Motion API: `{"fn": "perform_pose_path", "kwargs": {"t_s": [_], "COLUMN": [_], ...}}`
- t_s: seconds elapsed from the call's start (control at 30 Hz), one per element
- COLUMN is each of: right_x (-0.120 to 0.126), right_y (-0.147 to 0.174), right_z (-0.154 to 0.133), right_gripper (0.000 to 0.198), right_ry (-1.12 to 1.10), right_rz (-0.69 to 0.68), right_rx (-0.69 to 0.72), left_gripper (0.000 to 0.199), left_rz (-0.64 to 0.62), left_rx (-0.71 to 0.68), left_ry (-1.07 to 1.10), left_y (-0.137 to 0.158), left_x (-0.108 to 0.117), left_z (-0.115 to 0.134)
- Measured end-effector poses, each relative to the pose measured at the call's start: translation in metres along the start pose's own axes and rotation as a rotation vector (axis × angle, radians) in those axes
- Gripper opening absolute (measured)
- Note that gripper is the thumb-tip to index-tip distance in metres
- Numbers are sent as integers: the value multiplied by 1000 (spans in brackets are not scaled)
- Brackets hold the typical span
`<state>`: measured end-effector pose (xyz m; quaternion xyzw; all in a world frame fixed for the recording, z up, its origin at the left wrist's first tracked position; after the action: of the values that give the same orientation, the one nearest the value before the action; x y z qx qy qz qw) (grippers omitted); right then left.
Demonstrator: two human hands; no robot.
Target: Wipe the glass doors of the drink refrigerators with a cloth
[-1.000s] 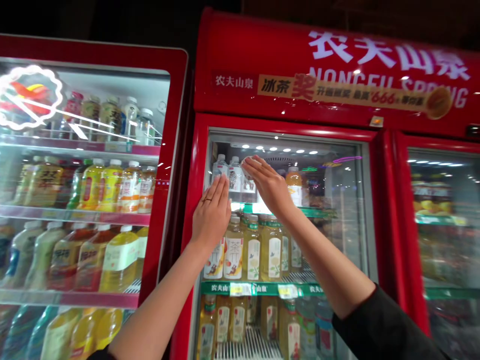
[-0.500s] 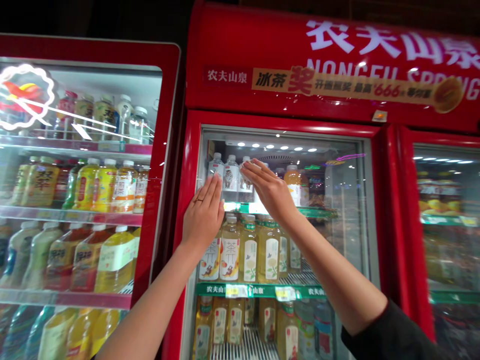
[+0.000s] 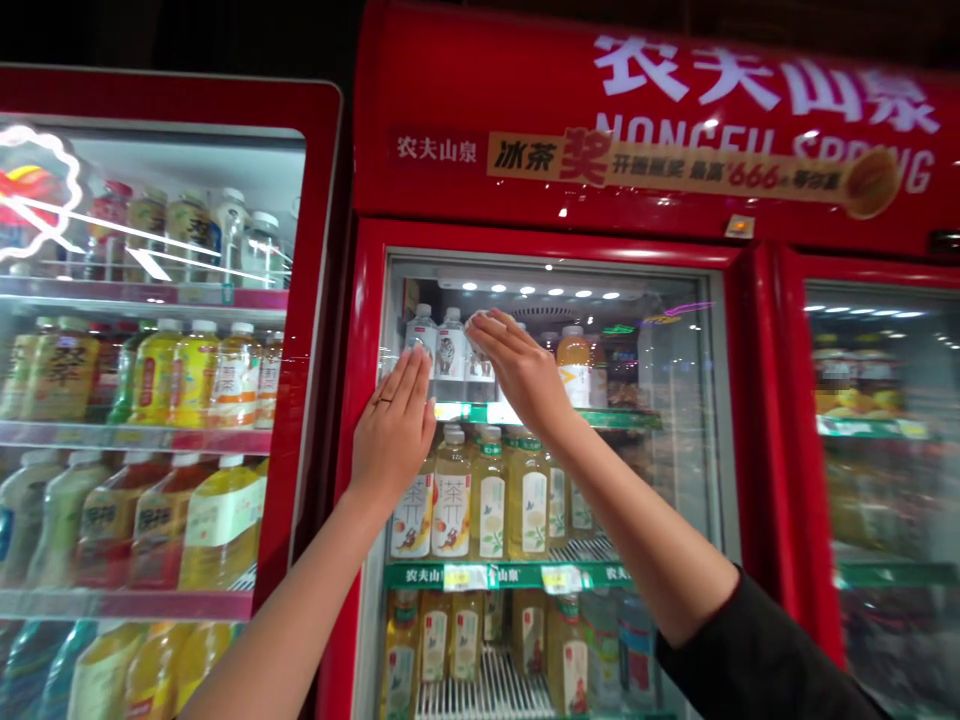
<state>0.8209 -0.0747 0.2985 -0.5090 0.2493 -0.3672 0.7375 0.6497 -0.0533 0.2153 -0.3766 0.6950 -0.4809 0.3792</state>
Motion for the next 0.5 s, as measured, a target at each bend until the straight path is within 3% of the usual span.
{"fn": "perform_pose_path", "kwargs": {"t_s": [0.13, 0.23, 0.37, 0.5], "right_x": [16, 22, 15, 9], "right_y": [15, 7, -12, -6], "right_z": [10, 24, 30, 18], "right_gripper": [51, 52, 53, 57], "right_ry": [7, 29, 49, 2], "right_rz": [-21, 46, 158, 112], "right_rx": [34, -11, -94, -55], "left_gripper": [82, 82, 84, 86], "left_rz": [23, 25, 24, 27], "left_rx": [-4, 34, 63, 95], "left_ry": [-5, 0, -11, 17], "left_y": [0, 1, 1, 0], "left_x": [0, -1, -2, 0], "left_z": [2, 4, 7, 11]}}
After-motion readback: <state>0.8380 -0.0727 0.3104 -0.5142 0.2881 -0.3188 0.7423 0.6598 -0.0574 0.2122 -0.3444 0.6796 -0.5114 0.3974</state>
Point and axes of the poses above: each hand's wrist, its own y-axis away from the middle knuckle, its own x-axis out of the back of the hand, z = x × y, the point moved 8 cm from there along -y, towards the middle knuckle, and after that the axes turned 10 degrees about z, right-handed, at the moved point
